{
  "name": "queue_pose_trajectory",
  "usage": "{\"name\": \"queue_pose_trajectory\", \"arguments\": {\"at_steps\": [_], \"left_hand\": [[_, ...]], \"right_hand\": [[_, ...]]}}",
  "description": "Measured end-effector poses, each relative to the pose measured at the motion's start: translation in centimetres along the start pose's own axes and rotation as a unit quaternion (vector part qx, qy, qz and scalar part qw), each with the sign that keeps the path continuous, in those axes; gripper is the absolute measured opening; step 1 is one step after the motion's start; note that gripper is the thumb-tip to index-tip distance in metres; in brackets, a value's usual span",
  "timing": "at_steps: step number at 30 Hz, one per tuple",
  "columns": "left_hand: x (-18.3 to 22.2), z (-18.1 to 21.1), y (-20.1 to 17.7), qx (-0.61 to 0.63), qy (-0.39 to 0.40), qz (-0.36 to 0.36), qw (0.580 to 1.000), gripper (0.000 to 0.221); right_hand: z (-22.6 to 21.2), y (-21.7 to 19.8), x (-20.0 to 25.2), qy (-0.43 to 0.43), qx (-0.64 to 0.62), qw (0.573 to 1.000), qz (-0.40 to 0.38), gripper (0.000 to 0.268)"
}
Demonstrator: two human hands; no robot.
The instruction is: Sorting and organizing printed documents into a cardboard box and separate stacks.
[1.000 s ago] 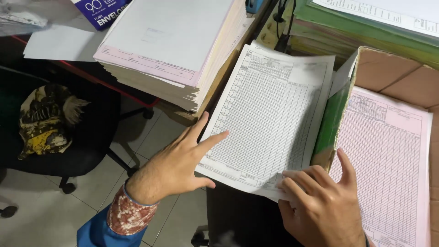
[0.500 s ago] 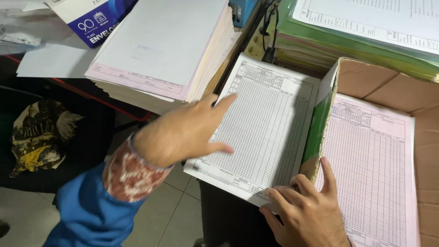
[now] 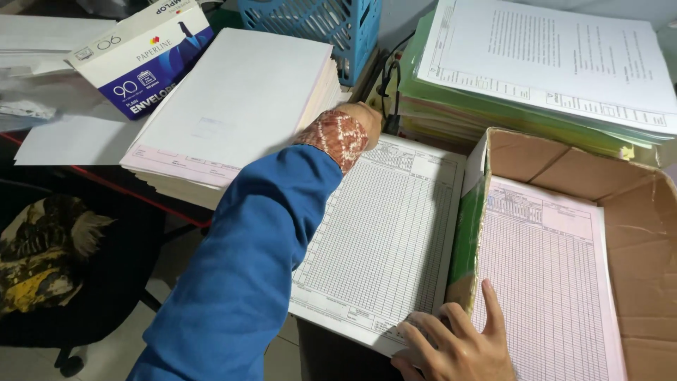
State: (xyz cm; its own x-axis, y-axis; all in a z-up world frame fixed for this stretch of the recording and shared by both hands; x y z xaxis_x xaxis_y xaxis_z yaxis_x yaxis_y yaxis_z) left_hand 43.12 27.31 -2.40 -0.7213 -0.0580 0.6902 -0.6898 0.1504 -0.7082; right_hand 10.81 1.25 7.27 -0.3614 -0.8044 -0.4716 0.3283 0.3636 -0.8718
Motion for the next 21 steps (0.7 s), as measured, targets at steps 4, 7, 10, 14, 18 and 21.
{"name": "queue_pose_trajectory", "arguments": {"at_steps": [4, 7, 10, 14, 18, 21], "left_hand": [[-1.0, -0.7, 0.1, -0.006, 0.016, -0.008, 1.0, 0.062], [-0.1, -1.0, -0.2, 0.007, 0.01, -0.004, 1.0, 0.039], [4.3, -0.1, -1.2, 0.039, -0.007, 0.011, 0.999, 0.041], [4.5, -0.3, -1.1, 0.021, -0.04, 0.0, 0.999, 0.043], [7.1, -0.2, -1.5, 0.087, -0.03, 0.032, 0.995, 0.041], [8.8, -0.2, -1.2, 0.131, -0.043, 0.045, 0.989, 0.064]], "right_hand": [[0.0, -0.1, 0.2, -0.01, 0.004, 0.999, 0.035, 0.036], [0.0, -0.1, -0.2, 0.024, -0.004, 1.0, 0.018, 0.031], [-0.1, 0.0, -0.1, -0.001, -0.01, 0.999, 0.039, 0.034], [0.1, 0.3, -0.1, 0.027, -0.038, 0.999, 0.004, 0.03], [0.0, 0.1, -0.2, 0.022, -0.036, 0.999, 0.019, 0.031], [-0.2, -0.7, -0.6, 0.006, -0.046, 0.999, 0.005, 0.033]]}}
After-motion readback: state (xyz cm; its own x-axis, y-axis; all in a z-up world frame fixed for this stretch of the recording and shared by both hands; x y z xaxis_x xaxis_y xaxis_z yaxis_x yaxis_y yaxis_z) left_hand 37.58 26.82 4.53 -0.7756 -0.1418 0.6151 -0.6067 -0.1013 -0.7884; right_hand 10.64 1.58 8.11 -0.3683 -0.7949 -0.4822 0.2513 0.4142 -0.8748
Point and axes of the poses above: each hand's wrist, its own x-axis away from the middle knuckle, its own y-axis out of the palm, z = x × y, the point moved 8 cm from there along -x, towards the middle knuckle, and after that the axes turned 4 degrees about -z, right-handed, at the moved point
